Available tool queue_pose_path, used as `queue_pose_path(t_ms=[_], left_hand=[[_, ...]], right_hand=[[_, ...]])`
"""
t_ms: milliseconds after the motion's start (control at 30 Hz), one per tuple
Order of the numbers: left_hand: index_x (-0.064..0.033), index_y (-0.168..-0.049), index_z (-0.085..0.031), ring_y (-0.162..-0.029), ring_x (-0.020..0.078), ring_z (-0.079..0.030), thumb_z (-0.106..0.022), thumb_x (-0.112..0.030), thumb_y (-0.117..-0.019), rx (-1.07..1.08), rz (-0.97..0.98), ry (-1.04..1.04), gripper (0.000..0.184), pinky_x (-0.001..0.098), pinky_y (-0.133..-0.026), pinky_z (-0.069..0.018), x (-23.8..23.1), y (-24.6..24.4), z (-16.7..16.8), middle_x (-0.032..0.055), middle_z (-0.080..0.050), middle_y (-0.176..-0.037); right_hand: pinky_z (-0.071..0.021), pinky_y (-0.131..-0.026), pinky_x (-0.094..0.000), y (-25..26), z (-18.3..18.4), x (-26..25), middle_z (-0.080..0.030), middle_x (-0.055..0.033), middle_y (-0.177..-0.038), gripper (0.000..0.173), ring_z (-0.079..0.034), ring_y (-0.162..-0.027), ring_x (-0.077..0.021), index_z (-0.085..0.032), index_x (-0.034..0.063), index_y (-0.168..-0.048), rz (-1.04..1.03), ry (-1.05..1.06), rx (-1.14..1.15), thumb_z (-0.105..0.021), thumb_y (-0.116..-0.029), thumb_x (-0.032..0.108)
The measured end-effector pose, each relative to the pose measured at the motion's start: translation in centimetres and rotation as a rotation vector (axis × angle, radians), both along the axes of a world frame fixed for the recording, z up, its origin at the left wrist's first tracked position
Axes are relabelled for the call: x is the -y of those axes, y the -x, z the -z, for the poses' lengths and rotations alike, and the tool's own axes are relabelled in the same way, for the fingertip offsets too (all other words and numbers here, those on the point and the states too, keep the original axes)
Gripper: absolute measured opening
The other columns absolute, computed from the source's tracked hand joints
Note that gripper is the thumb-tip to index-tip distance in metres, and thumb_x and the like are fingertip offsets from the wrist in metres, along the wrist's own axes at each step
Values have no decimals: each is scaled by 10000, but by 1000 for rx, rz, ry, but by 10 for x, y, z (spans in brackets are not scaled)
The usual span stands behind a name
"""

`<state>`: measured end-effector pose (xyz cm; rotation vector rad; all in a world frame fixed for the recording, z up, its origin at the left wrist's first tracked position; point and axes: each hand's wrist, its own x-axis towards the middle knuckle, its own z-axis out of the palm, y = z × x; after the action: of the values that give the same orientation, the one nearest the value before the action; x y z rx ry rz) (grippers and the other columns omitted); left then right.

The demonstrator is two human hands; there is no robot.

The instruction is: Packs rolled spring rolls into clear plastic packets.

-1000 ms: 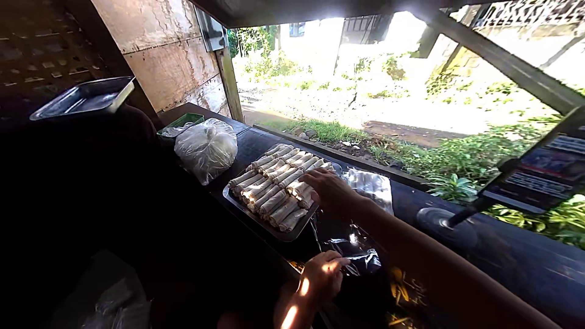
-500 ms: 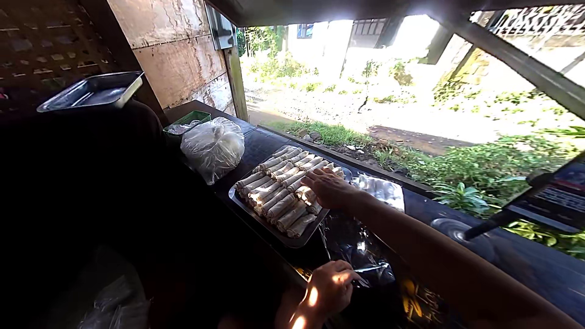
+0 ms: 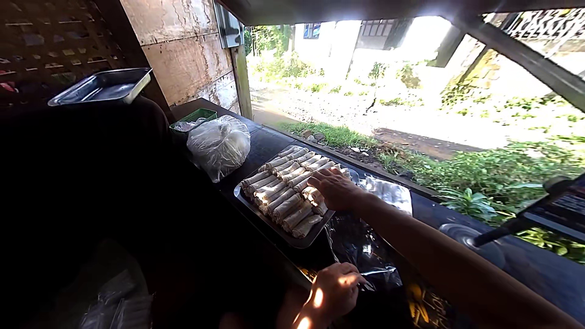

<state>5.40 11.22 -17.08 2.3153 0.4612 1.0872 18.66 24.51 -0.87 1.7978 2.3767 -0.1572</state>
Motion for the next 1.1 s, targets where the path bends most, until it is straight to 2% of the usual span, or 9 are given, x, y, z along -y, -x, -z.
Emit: queue_pose_path(t_ms=[133, 267, 367, 467, 533, 800, 867, 933, 1100], left_hand=[[-23, -898, -781, -926, 237, -748, -629, 62, -837, 1, -5, -6, 185, 332, -819, -608, 0, 0, 1, 128, -762, -1008], [-23, -899, -781, -916, 238, -749, -625, 63, -835, 1, -7, -16, 190, 329, -812, -608, 0, 0, 1, 127, -763, -1008], [-14, -903, -780, -918, 253, -748, -615, 66, -844, -7, 1, -8, 192, 338, -812, -607, 0, 1, -3, 140, -761, -1011], [30, -978, -786, -1023, 312, -742, -590, 61, -898, -151, 16, 101, 215, 389, -907, -576, 7, 12, -40, 194, -755, -1095], [25, -974, -786, -1016, 307, -745, -590, 53, -897, -160, 8, 100, 212, 389, -902, -583, 8, 13, -44, 184, -758, -1091], [38, -982, -784, -1008, 323, -742, -584, 58, -911, -152, 18, 105, 213, 395, -902, -577, 8, 13, -45, 197, -755, -1088], [21, -930, -781, -944, 304, -748, -591, 58, -880, -74, 15, 48, 200, 381, -846, -599, 5, 9, -29, 179, -759, -1033], [35, -966, -783, -992, 328, -745, -586, 63, -900, -126, 26, 85, 210, 410, -882, -586, 7, 12, -39, 198, -755, -1083], [33, -948, -781, -980, 326, -748, -580, 64, -895, -123, 13, 70, 210, 406, -869, -591, 7, 11, -39, 192, -758, -1072]], right_hand=[[-305, -1151, -603, 20, -1, 8, -594, -188, -1379, 590, -486, -1364, -384, -582, 53, -1402, -118, -89, -111, -685, -832, -59], [-208, -1209, -631, 51, 1, 11, -511, -213, -1505, 702, -396, -1469, -384, -437, 31, -1538, -229, -37, -104, -632, -871, -64], [-225, -1203, -626, 62, 4, 11, -567, -242, -1422, 581, -462, -1409, -410, -506, -39, -1453, -253, -49, -90, -620, -884, -80], [-244, -1190, -637, 63, 5, 9, -616, -246, -1326, 452, -521, -1341, -416, -589, -68, -1336, -273, -87, -107, -604, -885, -92], [-215, -1195, -646, 63, 4, 7, -613, -241, -1309, 416, -521, -1328, -416, -599, -66, -1297, -271, -68, -112, -594, -882, -99], [-255, -1171, -627, 58, 5, 2, -621, -221, -1264, 434, -545, -1272, -408, -602, -38, -1283, -307, -83, -106, -634, -852, -77], [-275, -1158, -609, 58, 5, 0, -615, -213, -1277, 453, -538, -1273, -401, -599, -25, -1302, -300, -67, -95, -642, -851, -55], [-302, -1127, -602, 57, 4, -2, -617, -213, -1265, 461, -543, -1253, -401, -597, -25, -1299, -304, -60, -94, -653, -842, -46], [-272, -1154, -597, 59, 1, -4, -609, -197, -1287, 495, -525, -1280, -384, -600, -3, -1299, -271, -28, -104, -694, -815, -39]])
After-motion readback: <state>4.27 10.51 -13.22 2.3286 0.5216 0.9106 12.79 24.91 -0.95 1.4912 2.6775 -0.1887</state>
